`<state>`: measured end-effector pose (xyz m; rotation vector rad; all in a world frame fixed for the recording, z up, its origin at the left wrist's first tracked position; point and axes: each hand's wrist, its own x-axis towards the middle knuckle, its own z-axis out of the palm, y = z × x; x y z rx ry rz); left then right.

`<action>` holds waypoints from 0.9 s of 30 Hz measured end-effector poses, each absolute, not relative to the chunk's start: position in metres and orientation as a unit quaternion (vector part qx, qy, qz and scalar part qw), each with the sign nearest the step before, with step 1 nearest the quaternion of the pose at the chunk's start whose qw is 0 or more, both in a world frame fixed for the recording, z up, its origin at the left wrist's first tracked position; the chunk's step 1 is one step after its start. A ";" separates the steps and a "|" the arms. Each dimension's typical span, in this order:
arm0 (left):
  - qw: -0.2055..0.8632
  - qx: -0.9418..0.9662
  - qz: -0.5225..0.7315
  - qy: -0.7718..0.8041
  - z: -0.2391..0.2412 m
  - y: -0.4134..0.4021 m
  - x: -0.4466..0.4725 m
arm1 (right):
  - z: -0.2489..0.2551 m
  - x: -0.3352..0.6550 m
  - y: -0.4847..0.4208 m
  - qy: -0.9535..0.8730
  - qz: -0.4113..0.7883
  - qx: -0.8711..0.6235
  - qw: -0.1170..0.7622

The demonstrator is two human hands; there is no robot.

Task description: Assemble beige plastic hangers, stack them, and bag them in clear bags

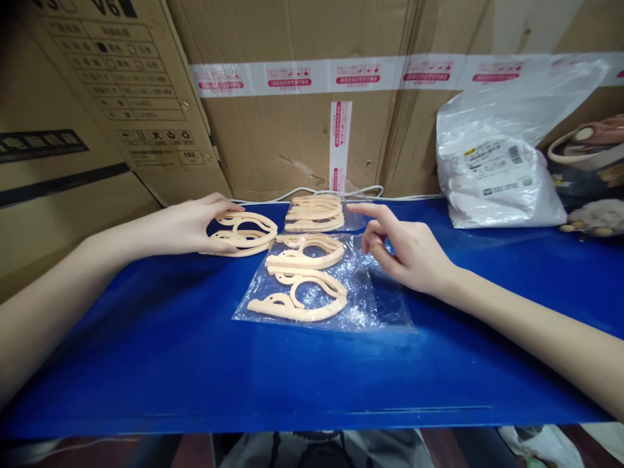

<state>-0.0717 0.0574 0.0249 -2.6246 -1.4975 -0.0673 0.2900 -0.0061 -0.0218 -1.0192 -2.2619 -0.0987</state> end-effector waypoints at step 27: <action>0.161 -0.934 -0.228 -0.223 -0.002 -0.016 0.002 | -0.018 0.263 -0.030 -0.910 -0.178 -0.271 0.260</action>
